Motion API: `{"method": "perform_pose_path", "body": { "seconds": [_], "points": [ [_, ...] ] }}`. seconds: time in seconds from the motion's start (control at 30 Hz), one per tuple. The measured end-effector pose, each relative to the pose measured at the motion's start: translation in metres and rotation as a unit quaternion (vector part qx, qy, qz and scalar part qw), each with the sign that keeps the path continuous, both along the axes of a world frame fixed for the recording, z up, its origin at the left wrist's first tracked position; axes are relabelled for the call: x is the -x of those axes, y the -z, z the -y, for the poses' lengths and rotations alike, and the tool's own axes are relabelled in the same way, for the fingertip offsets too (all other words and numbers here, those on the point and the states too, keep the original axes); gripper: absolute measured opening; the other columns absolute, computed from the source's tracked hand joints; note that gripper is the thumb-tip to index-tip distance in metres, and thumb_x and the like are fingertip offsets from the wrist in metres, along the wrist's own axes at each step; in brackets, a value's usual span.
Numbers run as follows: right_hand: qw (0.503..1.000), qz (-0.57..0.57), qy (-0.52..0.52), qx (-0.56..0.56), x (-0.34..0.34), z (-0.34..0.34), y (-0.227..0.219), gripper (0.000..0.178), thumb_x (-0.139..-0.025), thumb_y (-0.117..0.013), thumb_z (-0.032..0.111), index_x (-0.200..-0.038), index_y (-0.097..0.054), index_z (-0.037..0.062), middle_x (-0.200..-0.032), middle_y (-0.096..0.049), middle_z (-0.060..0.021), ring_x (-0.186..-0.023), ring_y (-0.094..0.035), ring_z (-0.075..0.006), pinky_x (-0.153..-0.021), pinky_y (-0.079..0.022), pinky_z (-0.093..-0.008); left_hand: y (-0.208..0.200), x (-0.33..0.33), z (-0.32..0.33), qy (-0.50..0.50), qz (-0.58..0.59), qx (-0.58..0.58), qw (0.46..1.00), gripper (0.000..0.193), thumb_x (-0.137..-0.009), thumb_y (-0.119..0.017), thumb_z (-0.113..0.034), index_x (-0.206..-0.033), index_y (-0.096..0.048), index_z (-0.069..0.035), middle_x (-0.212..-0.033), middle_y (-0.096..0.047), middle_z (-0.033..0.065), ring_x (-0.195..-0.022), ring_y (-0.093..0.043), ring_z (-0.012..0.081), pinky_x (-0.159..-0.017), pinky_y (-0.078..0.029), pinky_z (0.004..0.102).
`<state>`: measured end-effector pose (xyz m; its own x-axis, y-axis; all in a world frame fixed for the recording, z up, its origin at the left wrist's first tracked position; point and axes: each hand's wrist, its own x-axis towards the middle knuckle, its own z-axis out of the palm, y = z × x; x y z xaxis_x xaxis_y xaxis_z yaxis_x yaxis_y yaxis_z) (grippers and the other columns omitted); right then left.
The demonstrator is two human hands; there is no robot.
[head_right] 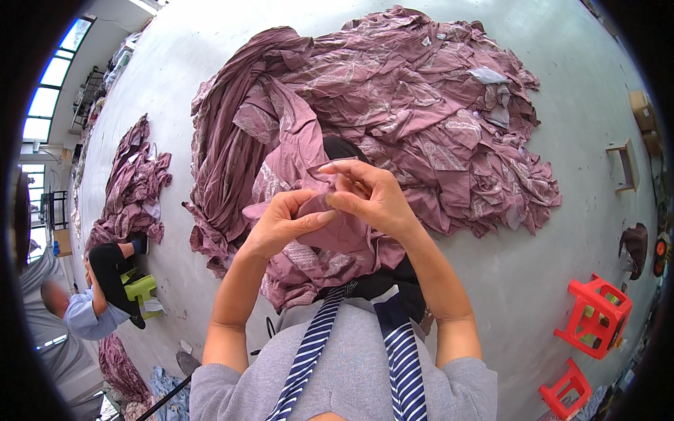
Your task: The person sits on the floor and repeatedly picks up pieces of pink patterned fabric from a large pile. Using small scissors, they trim loose threads and edges from each piece before placing it back on the pile.
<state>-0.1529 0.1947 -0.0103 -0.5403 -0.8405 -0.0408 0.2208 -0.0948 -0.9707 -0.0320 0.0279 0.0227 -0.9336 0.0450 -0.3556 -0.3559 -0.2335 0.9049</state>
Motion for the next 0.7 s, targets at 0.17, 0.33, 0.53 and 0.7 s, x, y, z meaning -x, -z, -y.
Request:
{"method": "perform_pose_path", "body": {
  "seconds": [0.17, 0.33, 0.53, 0.7],
  "points": [
    [0.99, -0.044, -0.106, 0.081, 0.02, 0.014, -0.002, 0.03, -0.082, -0.072, 0.021, -0.103, -0.066, 0.0002, -0.092, -0.059, -0.0001, -0.075, -0.049, -0.0047, -0.066, -0.04, -0.0191, -0.007, -0.004, 0.007, 0.023, -0.02, 0.073, 0.997, 0.019, -0.087, -0.07, -0.016, -0.098, -0.067, -0.001, -0.08, -0.06, -0.0069, -0.072, -0.05, 0.0002, -0.063, -0.042, 0.017],
    [0.974, -0.215, -0.065, -0.023, 0.023, -0.001, -0.001, 0.015, -0.073, -0.07, 0.002, -0.086, -0.063, 0.0018, -0.076, -0.06, -0.0025, -0.059, -0.049, -0.0105, -0.054, -0.039, -0.0235, -0.018, -0.015, 0.014, -0.027, -0.054, 0.22, 0.974, 0.017, -0.08, -0.07, -0.005, -0.096, -0.067, 0.0, -0.067, -0.058, -0.0034, -0.063, -0.048, 0.0016, -0.055, -0.04, 0.019],
    [0.811, -0.571, 0.114, 0.058, 0.001, -0.016, -0.011, 0.032, -0.055, -0.067, -0.003, -0.085, -0.063, 0.0071, -0.081, -0.061, -0.0047, -0.065, -0.06, -0.0208, -0.056, -0.048, -0.031, 0.002, -0.023, 0.007, -0.188, -0.268, 0.442, 0.835, 0.021, -0.063, -0.065, 0.011, -0.078, -0.057, -0.002, -0.071, -0.057, 0.0073, -0.055, -0.053, 0.0134, -0.051, -0.042, 0.025],
    [0.8, -0.59, 0.107, 0.024, -0.003, -0.02, -0.002, 0.034, -0.056, -0.071, 0.004, -0.088, -0.062, 0.0077, -0.084, -0.061, -0.005, -0.067, -0.06, -0.0208, -0.057, -0.049, -0.0322, 0.007, -0.019, 0.0, -0.218, -0.305, 0.43, 0.821, 0.027, -0.056, -0.061, 0.015, -0.077, -0.054, -0.002, -0.079, -0.057, 0.0049, -0.055, -0.048, 0.0114, -0.049, -0.038, 0.0229]
  ]
}}
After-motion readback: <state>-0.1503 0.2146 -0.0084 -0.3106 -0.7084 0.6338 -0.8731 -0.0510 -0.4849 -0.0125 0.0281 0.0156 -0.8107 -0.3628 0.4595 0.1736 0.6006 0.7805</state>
